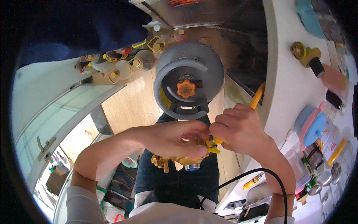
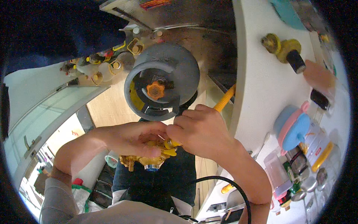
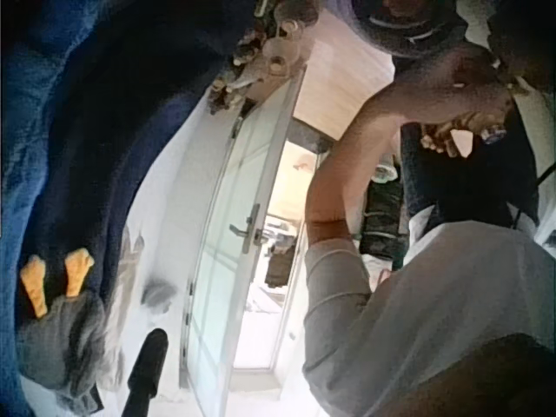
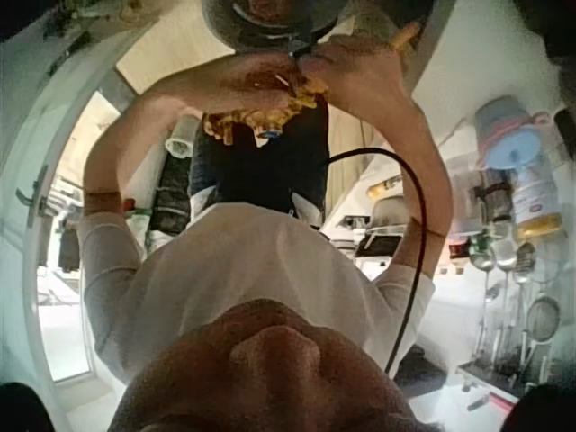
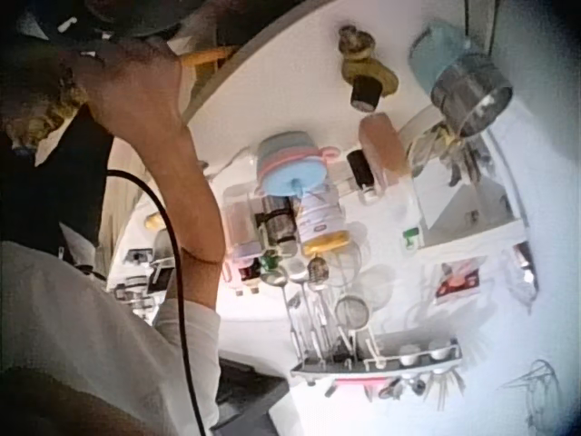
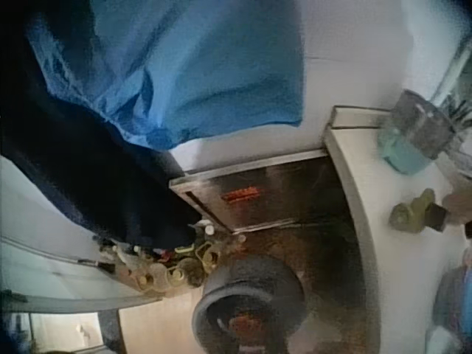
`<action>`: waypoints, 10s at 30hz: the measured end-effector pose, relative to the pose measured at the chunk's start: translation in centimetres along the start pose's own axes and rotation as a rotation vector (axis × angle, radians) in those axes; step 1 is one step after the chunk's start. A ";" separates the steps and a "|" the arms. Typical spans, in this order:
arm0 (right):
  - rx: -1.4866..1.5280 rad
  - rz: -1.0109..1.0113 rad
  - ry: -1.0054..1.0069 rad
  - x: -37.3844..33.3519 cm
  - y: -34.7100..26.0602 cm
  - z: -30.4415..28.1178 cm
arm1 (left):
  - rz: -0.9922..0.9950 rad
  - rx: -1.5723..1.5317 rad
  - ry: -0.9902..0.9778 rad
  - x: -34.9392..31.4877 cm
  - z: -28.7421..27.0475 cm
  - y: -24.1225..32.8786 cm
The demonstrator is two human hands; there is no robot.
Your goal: The person assembles a gas regulator onto a gas cylinder. They attach a yellow hose to the regulator, secure it with a clamp, and tighten the connections by hand. The person then places the regulator on the cylinder valve and tightens it.
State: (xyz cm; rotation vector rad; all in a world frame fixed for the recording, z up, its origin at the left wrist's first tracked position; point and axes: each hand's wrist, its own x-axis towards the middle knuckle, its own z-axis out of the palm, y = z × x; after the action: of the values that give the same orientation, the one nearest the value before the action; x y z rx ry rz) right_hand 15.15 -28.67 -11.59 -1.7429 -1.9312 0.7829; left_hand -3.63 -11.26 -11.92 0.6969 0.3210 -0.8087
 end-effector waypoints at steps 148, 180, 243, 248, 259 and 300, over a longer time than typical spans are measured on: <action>0.770 1.339 0.737 -8.1 -13.8 8.3 | 0.188 0.447 0.276 6.6 6.2 -5.7; -0.585 0.613 0.216 -11.2 -11.5 6.3 | 0.047 0.326 0.355 6.0 6.2 -5.4; 0.458 0.798 0.942 -10.1 -11.5 9.5 | 0.296 -0.330 0.035 6.9 4.2 -8.5; 0.303 0.798 0.862 -10.3 -11.5 9.5 | 0.267 -0.273 0.086 6.6 4.4 -8.3; -0.341 0.783 0.250 -10.9 -12.1 6.1 | 0.200 0.209 0.392 7.1 4.9 -7.8; 1.053 1.394 0.486 -9.6 -11.1 7.9 | 0.347 0.515 0.421 7.4 5.2 -6.6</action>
State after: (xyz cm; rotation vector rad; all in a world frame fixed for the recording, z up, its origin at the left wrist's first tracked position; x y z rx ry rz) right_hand 2.90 -39.76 -9.70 -1.9548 0.3158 1.2352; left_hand -3.67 -22.12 -14.83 1.3728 0.3587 -0.4031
